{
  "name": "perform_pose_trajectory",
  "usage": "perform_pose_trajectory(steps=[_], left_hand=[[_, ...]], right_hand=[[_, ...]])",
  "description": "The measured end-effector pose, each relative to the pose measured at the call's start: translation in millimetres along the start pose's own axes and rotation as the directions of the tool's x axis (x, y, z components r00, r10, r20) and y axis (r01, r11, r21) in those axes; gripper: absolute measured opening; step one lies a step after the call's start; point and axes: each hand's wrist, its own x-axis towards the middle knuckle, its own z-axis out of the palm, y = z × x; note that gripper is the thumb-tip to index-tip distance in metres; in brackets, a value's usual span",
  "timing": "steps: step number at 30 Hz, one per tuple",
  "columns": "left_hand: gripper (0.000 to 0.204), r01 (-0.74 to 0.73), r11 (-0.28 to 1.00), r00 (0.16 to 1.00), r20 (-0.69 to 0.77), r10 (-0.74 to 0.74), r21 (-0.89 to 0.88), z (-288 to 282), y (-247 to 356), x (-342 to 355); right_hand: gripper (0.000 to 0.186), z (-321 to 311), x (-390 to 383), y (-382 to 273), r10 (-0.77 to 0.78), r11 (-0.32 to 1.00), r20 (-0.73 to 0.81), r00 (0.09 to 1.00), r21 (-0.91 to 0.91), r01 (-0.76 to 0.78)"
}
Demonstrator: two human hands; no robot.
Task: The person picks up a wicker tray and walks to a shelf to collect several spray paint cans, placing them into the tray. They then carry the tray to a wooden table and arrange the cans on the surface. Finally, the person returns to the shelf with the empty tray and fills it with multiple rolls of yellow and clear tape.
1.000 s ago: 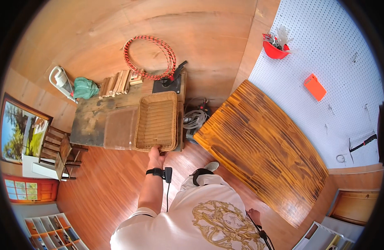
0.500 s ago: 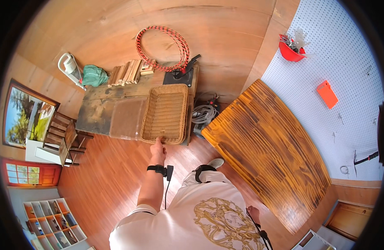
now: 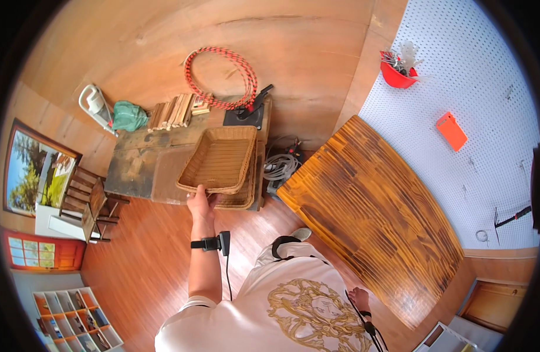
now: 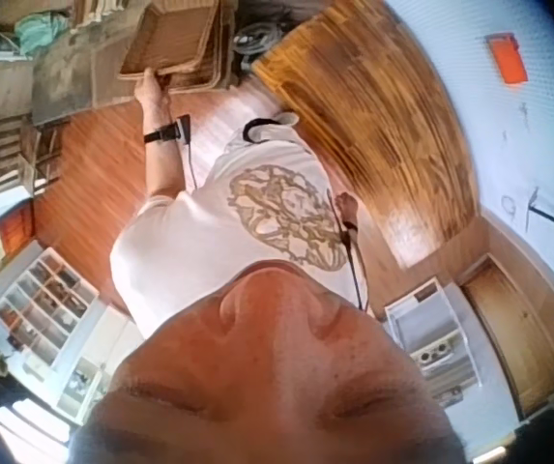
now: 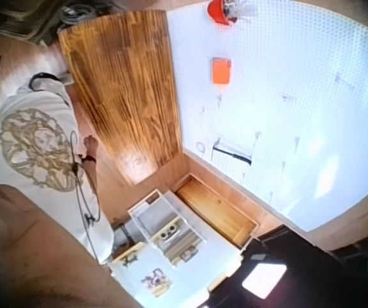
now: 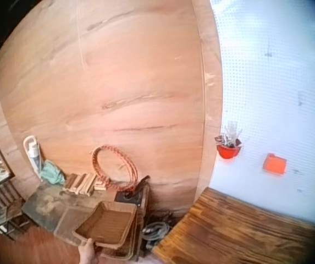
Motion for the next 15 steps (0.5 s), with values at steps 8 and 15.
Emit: perform_pose_trajectory(steps=[8,15], left_hand=[[0.021,-0.143,0.989,0.962,0.242,0.127,0.048,89.7,33.4,-47.6],[0.011,-0.023,0.981,0.824,0.56,-0.092,0.195,201.2,-11.7,-85.6]], right_hand=[[0.017,34.0,-29.1,-24.0,0.094,0.984,-0.14,0.986,0.162,-0.071],[0.019,39.6,-49.9,34.6,0.133,0.91,-0.267,0.954,0.414,-0.011]])
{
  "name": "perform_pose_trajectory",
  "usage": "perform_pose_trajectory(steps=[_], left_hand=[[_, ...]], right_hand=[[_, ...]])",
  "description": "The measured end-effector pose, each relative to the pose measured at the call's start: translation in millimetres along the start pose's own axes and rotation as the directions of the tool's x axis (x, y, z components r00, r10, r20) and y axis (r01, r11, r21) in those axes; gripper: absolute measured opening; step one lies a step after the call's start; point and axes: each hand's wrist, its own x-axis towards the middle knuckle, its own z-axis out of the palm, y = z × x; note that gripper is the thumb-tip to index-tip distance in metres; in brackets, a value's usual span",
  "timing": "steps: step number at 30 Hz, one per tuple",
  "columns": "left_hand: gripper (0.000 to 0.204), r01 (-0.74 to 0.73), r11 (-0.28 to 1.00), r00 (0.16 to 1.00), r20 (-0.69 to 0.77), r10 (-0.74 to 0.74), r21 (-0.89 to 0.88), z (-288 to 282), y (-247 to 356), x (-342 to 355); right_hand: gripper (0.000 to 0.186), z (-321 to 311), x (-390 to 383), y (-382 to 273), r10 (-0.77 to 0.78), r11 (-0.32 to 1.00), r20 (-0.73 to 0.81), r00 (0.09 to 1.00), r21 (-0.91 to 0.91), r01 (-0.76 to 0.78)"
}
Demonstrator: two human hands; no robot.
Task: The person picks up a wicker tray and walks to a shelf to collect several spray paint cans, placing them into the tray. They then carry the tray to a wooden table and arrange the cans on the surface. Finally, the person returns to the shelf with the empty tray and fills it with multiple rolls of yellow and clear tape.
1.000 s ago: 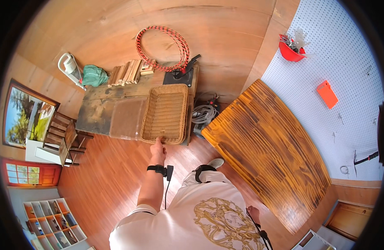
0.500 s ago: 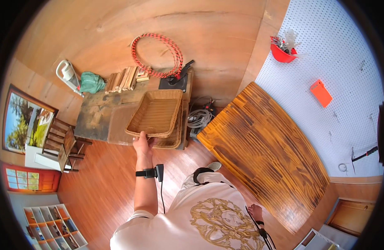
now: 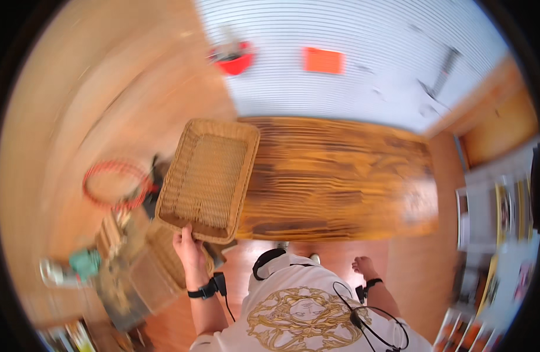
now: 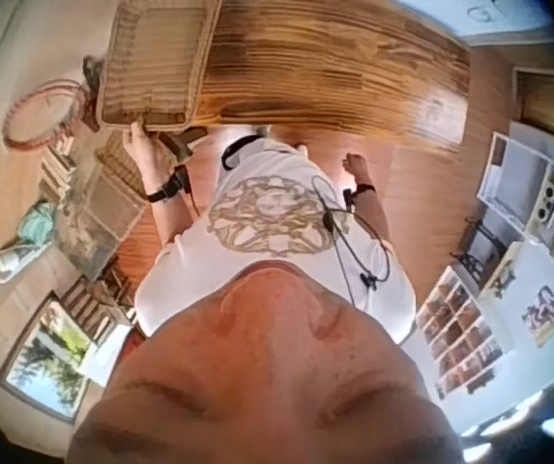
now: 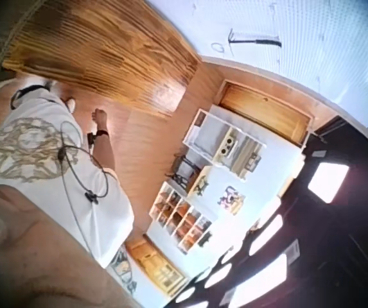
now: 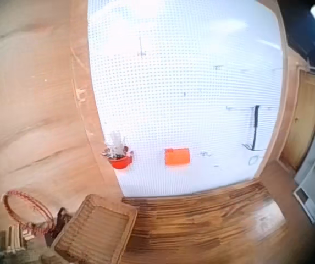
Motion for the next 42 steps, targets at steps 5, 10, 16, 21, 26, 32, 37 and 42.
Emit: perform_pose_trajectory(steps=[5,10,16,21,26,32,37,42], left_hand=[[0.008,0.158,0.972,0.888,0.406,-0.217,0.173,71.2,-60.7,0.4],[0.011,0.166,0.91,0.712,0.593,-0.376,0.379,153.9,-116.0,-55.3],[0.018,0.108,0.858,0.519,0.708,-0.479,0.502,201.6,-159.8,-158.8],[0.026,0.048,0.809,0.344,0.751,-0.564,0.586,219.1,-194.9,-259.2],[0.029,-0.055,0.749,0.165,0.746,-0.645,0.66,235.9,-232.0,-378.2],[0.036,-0.181,0.646,-0.083,0.643,-0.761,0.742,251.5,-289.8,-490.3],[0.036,-0.269,0.623,-0.145,0.608,-0.78,0.735,265.4,-312.6,-592.2],[0.033,-0.402,0.509,-0.194,0.472,-0.86,0.761,283.3,-370.3,-676.3]], right_hand=[[0.029,4.4,-66.2,49.5,-0.07,0.997,-0.246,0.967,0.02,0.078],[0.03,-5.6,-116.1,164.0,0.073,0.97,-0.435,0.897,0.239,0.037],[0.029,-0.6,-160.6,343.7,0.344,0.859,-0.448,0.825,0.505,-0.084],[0.027,16.6,-183.6,440.3,0.473,0.702,-0.369,0.8,0.707,-0.089],[0.027,11.2,-202.1,492.2,0.478,0.552,-0.397,0.783,0.829,0.083],[0.034,32.2,-230.9,541.1,0.577,0.384,-0.392,0.717,0.905,0.186],[0.032,82.2,-247.7,562.1,0.57,0.652,-0.4,0.717,0.752,-0.098],[0.032,153.8,-223.9,610.0,0.536,0.807,-0.324,0.78,0.468,-0.36]])
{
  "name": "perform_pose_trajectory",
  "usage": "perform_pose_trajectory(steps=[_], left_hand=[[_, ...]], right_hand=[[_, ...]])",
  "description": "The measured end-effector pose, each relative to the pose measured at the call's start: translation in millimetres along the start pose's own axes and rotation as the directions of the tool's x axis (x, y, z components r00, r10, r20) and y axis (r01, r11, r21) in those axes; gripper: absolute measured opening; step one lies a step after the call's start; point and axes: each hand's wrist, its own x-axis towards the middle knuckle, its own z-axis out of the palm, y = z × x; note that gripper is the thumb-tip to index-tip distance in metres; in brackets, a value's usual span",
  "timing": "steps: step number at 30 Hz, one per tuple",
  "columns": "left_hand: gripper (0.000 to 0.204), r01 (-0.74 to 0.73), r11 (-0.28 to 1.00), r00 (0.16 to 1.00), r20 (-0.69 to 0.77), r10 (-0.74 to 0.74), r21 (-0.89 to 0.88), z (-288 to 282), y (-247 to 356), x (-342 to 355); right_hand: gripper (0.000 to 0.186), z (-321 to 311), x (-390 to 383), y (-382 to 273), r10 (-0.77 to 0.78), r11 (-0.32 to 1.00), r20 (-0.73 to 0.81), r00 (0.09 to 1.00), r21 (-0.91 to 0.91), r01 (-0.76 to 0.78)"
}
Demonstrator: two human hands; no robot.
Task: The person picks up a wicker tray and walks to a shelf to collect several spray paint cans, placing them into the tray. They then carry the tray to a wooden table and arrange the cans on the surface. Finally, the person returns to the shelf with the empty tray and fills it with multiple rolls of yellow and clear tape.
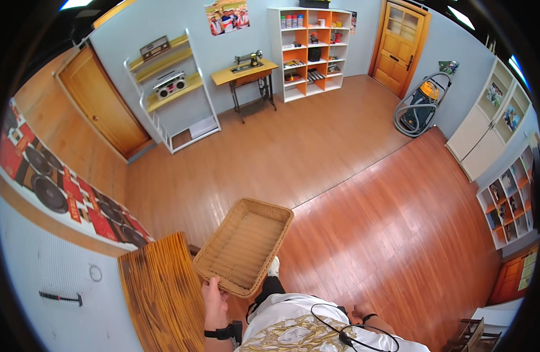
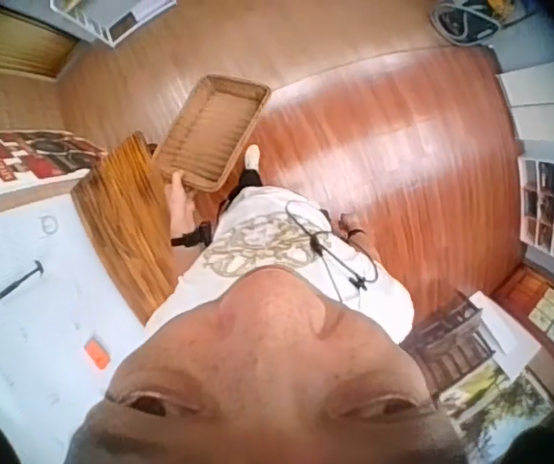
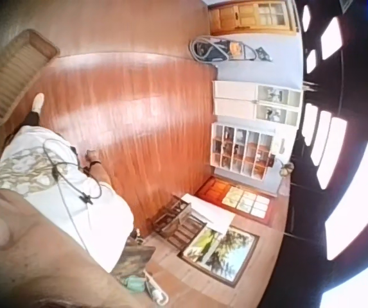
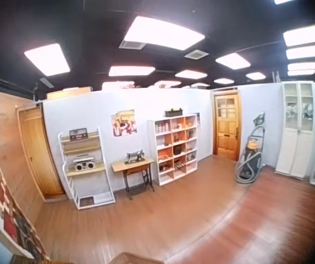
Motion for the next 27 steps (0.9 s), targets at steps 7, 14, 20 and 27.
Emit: perform_pose_trajectory(steps=[7,14,20,27], left_hand=[[0.04,-0.036,0.994,0.983,0.185,0.016,0.103,76.0,68.5,97.0],[0.045,-0.028,0.987,0.973,0.231,-0.009,0.158,143.7,133.9,191.6],[0.05,-0.04,0.98,0.958,0.287,-0.018,0.196,197.9,176.6,242.8],[0.051,0.047,0.979,0.963,0.252,-0.097,0.199,237.1,179.0,298.5]], right_hand=[[0.032,-75.9,-4.7,-140.8,0.275,0.511,0.087,0.958,0.83,-0.222],[0.028,-234.8,37.0,-232.9,0.26,0.219,-0.152,0.953,0.971,0.095],[0.03,-314.1,40.7,-278.2,0.287,0.22,-0.225,0.931,0.962,0.164],[0.031,-271.3,61.9,-244.2,0.369,0.208,0.023,0.929,0.972,-0.107]])
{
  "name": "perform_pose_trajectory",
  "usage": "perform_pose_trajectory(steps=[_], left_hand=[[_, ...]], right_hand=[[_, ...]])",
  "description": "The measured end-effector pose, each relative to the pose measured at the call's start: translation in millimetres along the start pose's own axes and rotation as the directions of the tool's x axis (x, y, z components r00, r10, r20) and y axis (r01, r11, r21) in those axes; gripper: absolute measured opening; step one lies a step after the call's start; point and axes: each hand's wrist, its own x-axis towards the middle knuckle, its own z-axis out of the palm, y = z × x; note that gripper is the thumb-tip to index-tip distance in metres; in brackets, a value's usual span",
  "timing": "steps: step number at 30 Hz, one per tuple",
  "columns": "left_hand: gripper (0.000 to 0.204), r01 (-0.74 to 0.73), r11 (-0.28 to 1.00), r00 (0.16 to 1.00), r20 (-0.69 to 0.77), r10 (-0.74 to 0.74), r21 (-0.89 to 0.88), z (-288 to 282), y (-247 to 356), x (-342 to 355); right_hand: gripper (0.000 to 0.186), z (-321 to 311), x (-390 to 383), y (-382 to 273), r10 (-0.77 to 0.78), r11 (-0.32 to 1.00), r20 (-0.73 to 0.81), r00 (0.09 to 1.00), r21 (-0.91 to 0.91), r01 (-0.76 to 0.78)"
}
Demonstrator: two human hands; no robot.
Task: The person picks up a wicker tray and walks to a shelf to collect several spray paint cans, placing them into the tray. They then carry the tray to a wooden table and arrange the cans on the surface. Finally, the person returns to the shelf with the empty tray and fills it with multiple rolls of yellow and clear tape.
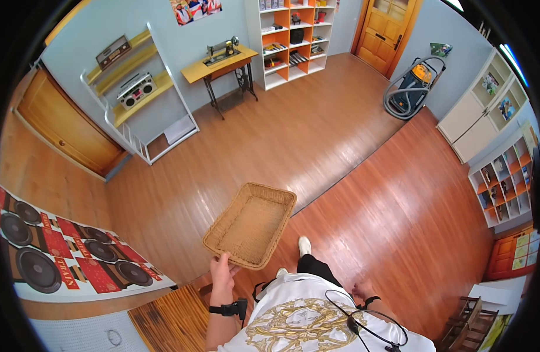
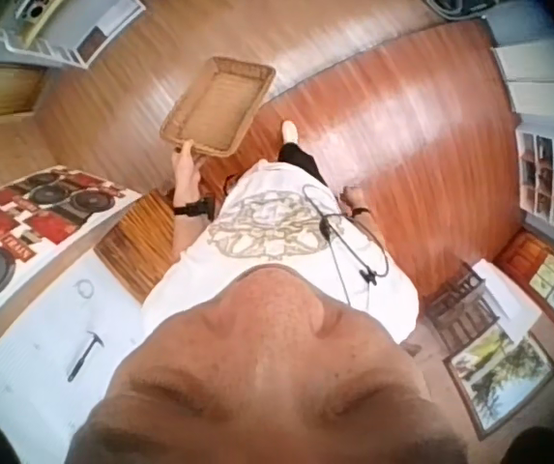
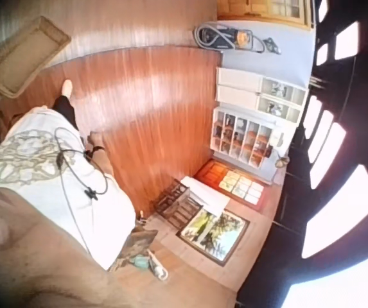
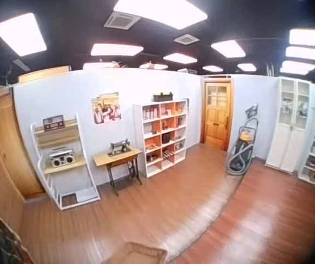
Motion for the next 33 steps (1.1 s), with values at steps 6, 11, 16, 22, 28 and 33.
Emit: perform_pose_trajectory(steps=[6,11,16,22,28,33], left_hand=[[0.053,-0.002,1.0,0.998,-0.056,0.002,-0.002,28.9,8.1,53.7],[0.051,0.02,0.998,0.992,-0.125,-0.013,0.058,99.3,31.4,101.0],[0.063,-0.039,0.996,0.994,-0.094,0.046,0.082,174.7,81.4,144.9],[0.063,-0.155,0.979,0.988,-0.004,0.157,0.129,271.9,127.2,198.0],[0.065,-0.12,0.989,0.992,-0.028,0.123,0.084,305.0,143.9,239.5],[0.067,-0.094,0.991,0.992,-0.071,0.101,0.093,326.3,162.7,279.5]], right_hand=[[0.028,1.4,43.9,-42.2,0.111,0.994,-0.024,0.994,-0.008,-0.111],[0.024,-26.9,127.3,-168.7,-0.148,0.717,0.238,0.96,-0.643,0.269],[0.032,5.4,135.6,-365.9,-0.204,0.979,0.087,0.975,0.0,0.205],[0.033,-14.8,176.9,-510.1,-0.297,0.952,0.115,0.948,-0.036,0.303],[0.027,-42.1,229.2,-517.6,-0.148,0.981,0.103,0.984,-0.108,0.159],[0.021,-40.0,247.5,-506.2,0.01,0.996,0.044,0.999,-0.089,-0.006]])
